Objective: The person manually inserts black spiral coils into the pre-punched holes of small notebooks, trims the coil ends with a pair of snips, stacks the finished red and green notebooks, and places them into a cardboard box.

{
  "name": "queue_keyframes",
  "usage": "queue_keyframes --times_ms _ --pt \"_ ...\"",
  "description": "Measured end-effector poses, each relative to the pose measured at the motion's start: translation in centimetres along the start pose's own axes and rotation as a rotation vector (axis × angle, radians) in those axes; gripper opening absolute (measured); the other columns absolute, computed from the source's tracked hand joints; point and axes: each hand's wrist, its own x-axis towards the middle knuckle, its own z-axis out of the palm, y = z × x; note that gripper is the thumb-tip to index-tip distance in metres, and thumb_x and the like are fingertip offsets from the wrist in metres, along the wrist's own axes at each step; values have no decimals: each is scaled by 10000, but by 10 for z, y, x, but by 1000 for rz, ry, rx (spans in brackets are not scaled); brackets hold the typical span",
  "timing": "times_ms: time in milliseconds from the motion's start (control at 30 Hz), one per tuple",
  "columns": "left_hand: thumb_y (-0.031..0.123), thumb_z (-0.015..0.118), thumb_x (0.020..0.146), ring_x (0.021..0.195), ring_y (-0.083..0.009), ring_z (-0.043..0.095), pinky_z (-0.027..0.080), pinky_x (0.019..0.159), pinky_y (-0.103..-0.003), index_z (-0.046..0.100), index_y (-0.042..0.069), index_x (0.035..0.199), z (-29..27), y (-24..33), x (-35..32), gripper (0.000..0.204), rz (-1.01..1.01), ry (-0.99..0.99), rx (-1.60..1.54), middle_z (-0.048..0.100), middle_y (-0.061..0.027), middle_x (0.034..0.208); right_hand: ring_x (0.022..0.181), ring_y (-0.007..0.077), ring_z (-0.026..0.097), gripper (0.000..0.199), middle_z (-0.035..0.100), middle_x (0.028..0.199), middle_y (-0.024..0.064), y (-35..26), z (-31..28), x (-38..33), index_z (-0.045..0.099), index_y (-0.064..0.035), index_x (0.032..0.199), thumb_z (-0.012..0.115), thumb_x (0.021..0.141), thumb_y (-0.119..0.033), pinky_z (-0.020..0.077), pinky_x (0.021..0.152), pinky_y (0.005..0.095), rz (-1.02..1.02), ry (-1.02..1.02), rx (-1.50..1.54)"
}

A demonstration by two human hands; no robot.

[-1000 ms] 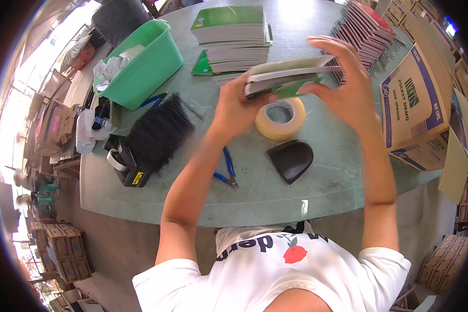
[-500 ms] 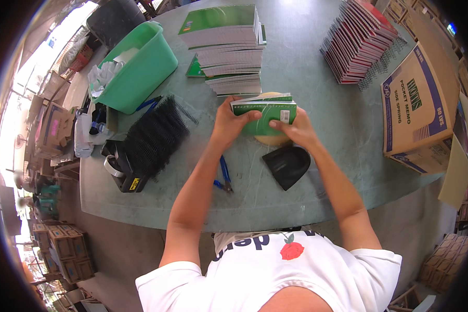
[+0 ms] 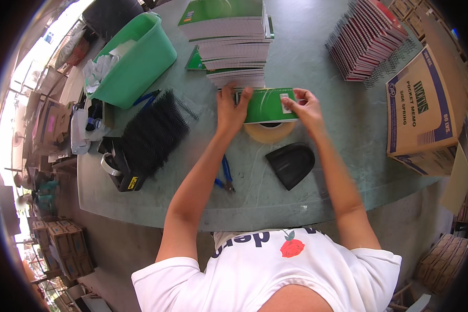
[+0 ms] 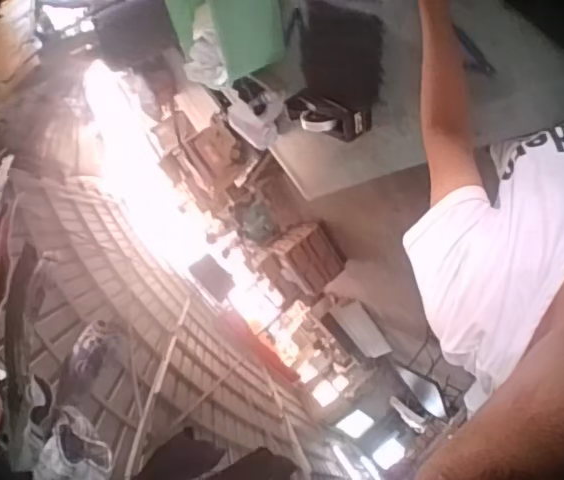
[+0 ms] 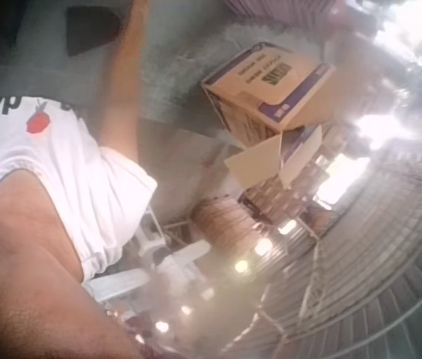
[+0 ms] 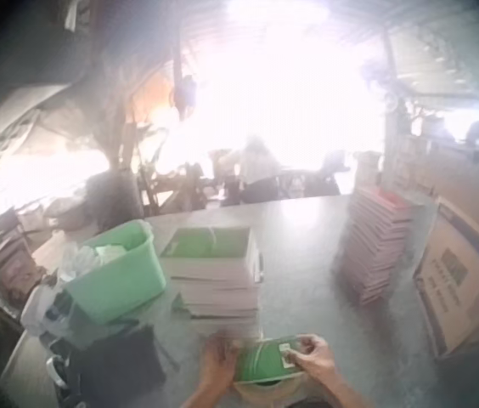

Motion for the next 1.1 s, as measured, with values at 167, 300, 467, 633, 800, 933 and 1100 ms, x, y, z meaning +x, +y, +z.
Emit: queue_keyframes --times_ms 167,300,467,633,800,933,1100 --pt "219 693 802 784 -163 593 481 716 -289 625 -36 974 -30 11 -13 315 -28 -236 74 627 -125 904 661 83 592 237 653 767 49 -20 -21 2 621 50 947 721 771 -74 472 620 222 87 -241 188" --pt "187 692 798 700 -132 591 486 655 -269 620 -42 1003 -38 11 -20 316 98 -228 156 638 -98 829 672 85 584 210 641 792 42 -18 -36 -13 597 33 940 699 788 -70 472 625 227 139 -266 179" --pt "190 656 824 741 -170 598 488 694 -310 583 -40 1097 -32 -4 -16 365 -172 -207 -133 635 -123 891 673 74 565 159 628 796 32 -18 -28 -22 570 -1 912 672 810 -66 465 619 224 100 -177 283" --pt "193 666 819 834 -201 604 481 781 -326 575 -40 1117 -38 6 -24 389 363 37 418 629 -125 953 698 65 565 132 630 799 25 -31 -34 -31 570 -32 914 657 815 -47 457 633 215 90 -172 158" --pt "115 734 744 897 -156 601 472 817 -284 608 7 1062 -49 72 -20 358 36 -369 -278 639 -86 973 731 65 576 148 636 805 15 -60 -33 -37 570 -35 907 664 797 -7 458 661 213 -162 -196 403" --pt "19 752 694 860 -107 591 475 780 -249 629 21 976 -33 39 -16 307 12 -481 -468 650 -55 931 829 84 581 204 636 876 23 -62 -5 -48 567 -42 946 676 780 2 458 741 221 -272 -237 444" --pt "6 751 667 728 -97 585 483 691 -258 639 6 903 -18 22 -17 262 -121 -414 -375 662 -45 786 962 167 582 311 628 984 67 -43 0 -43 558 -47 1047 673 759 -22 442 846 293 -388 -163 -34"
